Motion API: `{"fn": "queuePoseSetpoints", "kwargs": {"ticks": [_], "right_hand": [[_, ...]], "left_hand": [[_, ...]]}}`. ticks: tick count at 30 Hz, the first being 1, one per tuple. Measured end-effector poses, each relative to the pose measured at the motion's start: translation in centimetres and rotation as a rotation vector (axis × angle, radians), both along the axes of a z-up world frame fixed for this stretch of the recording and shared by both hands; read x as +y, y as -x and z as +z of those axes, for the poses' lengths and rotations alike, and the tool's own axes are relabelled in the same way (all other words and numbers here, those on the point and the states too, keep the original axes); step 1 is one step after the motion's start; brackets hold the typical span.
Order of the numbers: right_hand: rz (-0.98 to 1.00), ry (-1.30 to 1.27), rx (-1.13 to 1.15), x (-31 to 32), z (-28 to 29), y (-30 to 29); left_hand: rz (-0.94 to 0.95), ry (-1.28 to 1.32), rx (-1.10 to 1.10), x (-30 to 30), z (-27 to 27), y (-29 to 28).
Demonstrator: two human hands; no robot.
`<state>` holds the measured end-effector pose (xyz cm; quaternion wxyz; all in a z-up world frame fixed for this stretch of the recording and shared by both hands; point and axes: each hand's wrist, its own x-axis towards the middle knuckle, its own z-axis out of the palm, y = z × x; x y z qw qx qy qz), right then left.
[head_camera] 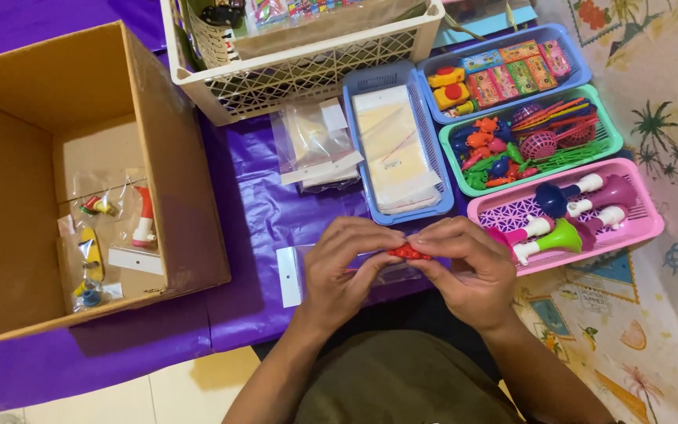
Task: Packing various small plastic toys into individual plastic bags and then into a cardboard box.
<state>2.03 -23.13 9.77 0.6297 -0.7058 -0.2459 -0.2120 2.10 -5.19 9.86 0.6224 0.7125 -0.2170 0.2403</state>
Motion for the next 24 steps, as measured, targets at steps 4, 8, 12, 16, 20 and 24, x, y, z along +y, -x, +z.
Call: {"fn": "queuePoseSetpoints", "kwargs": {"ticks": [4,8,12,16,20,24], "right_hand": [[0.027,-0.034,0.0,0.4,0.1,0.4],[0.035,-0.032,0.017,0.9,0.4,0.8],[0.032,-0.014,0.028,0.9,0.1,1.0],[0.181,-0.288,0.207,0.8,-2.2,1.5],[0.429,-0.772,0.656,1.1,-4.3,3.5],[0.387,-0.721,0.657,1.3,-3.2,3.1]], "left_hand": [[-0.004,0.016,0.026,0.3,0.1,0.6],[-0.014,0.034,0.053,0.6,-0.3,0.9],[-0.036,0.044,0.054,0.9,-0.7,1.0],[-0.053,0.082,0.059,0.3,-0.4,1.5],[-0.051,0.086,0.009,-0.3,0.2,1.8],[-0.025,0.067,0.008,0.0,0.5,1.7]]}}
